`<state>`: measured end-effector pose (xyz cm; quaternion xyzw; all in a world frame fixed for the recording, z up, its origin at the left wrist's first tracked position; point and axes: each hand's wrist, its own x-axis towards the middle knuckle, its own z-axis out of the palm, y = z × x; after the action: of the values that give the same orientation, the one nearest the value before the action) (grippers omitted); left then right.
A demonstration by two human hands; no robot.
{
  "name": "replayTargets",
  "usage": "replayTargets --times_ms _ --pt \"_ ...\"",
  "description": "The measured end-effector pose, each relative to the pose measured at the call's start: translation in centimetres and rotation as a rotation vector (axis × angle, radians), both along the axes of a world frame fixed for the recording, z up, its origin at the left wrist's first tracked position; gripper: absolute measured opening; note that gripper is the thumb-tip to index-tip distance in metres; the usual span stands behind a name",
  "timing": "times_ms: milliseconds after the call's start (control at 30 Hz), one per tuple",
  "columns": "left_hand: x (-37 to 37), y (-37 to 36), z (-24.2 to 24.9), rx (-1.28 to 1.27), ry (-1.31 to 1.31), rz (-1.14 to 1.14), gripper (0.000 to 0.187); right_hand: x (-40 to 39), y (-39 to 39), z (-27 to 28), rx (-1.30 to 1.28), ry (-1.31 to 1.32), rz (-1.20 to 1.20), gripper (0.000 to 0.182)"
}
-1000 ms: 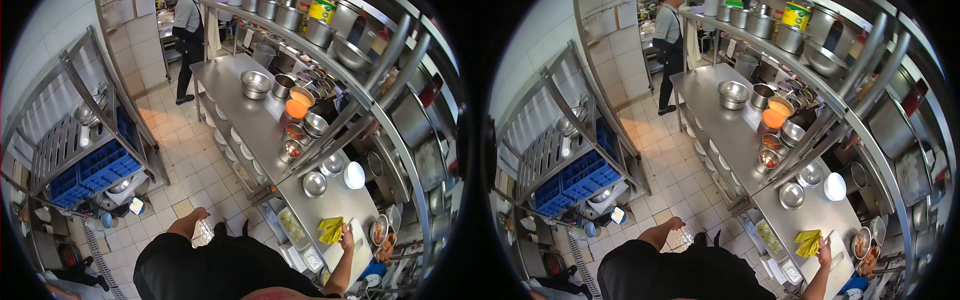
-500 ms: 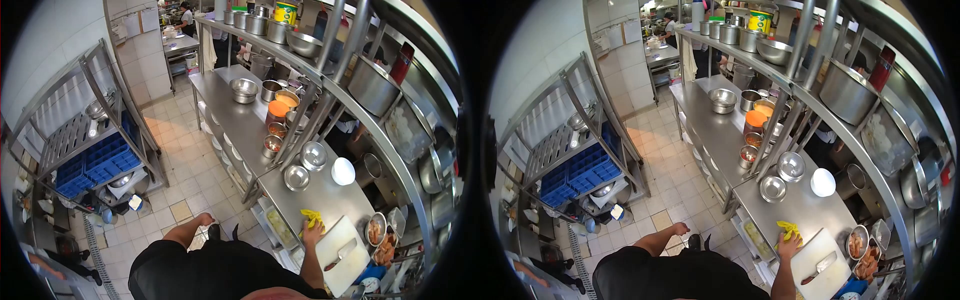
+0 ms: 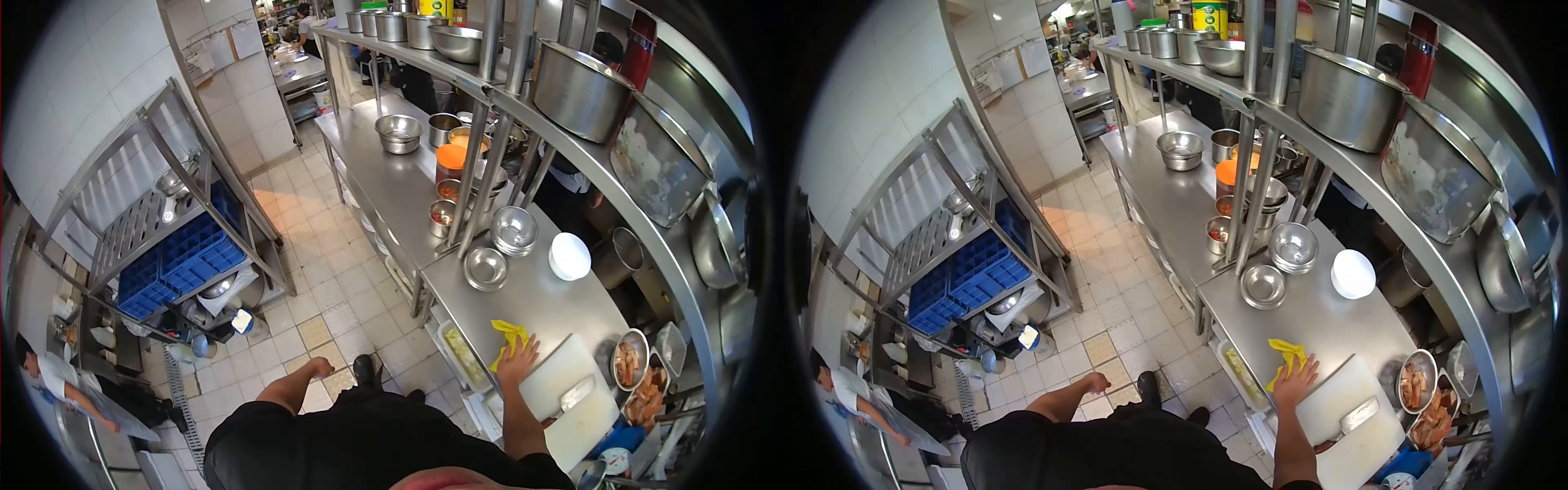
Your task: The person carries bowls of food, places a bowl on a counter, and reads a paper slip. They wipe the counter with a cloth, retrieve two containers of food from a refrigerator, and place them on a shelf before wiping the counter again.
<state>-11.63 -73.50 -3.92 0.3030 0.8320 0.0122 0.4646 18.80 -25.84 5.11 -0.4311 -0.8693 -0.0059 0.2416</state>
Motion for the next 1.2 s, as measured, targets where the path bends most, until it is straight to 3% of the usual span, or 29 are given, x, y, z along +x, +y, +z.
replayTargets --times_ms 33,133,167,333,367,400,467,567,667,700,800,900,1000,1033,1133,1200 --pt "0.0 0.2 -0.6 -0.036 0.02 0.011 0.042 0.1 0.2 -0.2 -0.048 0.025 0.024 0.039" --pt "-1.2 0.3 -7.5 -0.061 0.009 -0.274 0.04 0.2 0.5 -0.9 -0.152 0.065 0.056 0.038" --pt "-1.1 0.8 -9.2 -0.093 -0.043 -0.224 0.033 0.0 0.3 -0.6 -0.162 0.056 0.043 0.038" --pt "0.1 4.4 -7.2 0.283 -0.11 -0.016 0.033 -0.5 0.1 -1.0 -0.091 -0.001 -0.015 0.038" --pt "-1.2 4.1 -12.4 0.276 -0.031 -0.203 0.036 -0.8 0.0 -0.7 -0.094 -0.011 -0.04 0.038" --pt "-0.8 6.0 -6.5 0.106 -0.193 0.119 0.032 -0.6 -0.3 -0.5 -0.101 -0.031 -0.063 0.039" --pt "-3.0 5.0 -11.4 0.293 -0.044 -0.079 0.028 -0.8 -0.2 -0.6 -0.14 -0.029 -0.09 0.039" --pt "-6.9 4.5 -11.1 0.341 0.113 -0.145 0.035 -1.0 0.0 -1.8 -0.144 -0.047 -0.167 0.039" --pt "-11.0 3.6 -9.3 0.182 0.202 -0.645 0.036 -2.1 -0.6 -1.3 -0.167 -0.062 -0.257 0.04" --pt "-12.1 2.8 -9.4 0.126 0.087 -0.536 0.036 -2.5 -1.0 -0.8 -0.179 -0.062 -0.288 0.04" --pt "-14.8 1.7 -10.5 -0.095 -0.209 0.124 0.04 -3.7 -1.7 -0.6 -0.224 -0.123 -0.417 0.04" --pt "-16.9 0.4 -12.9 -0.112 -0.347 0.188 0.046 -4.7 -2.2 -0.4 -0.264 -0.153 -0.501 0.042" --pt "-18.3 0.6 -12.8 -0.05 -0.295 0.109 0.047 -5.8 -2.4 -0.1 -0.319 -0.18 -0.594 0.043" --pt "-18.2 1.1 -12.4 -0.013 -0.304 0.281 0.043 -6.1 -2.5 -0.3 -0.332 -0.187 -0.629 0.046" --pt "-19.8 2.6 -12.9 -0.082 -0.305 0.203 0.019 -6.8 -3.9 -0.8 -0.261 -0.207 -0.674 0.048" --pt "-21.0 3.0 -13.5 0.094 -0.232 -0.103 0.019 -7.4 -4.6 -0.3 -0.288 -0.168 -0.685 0.048"
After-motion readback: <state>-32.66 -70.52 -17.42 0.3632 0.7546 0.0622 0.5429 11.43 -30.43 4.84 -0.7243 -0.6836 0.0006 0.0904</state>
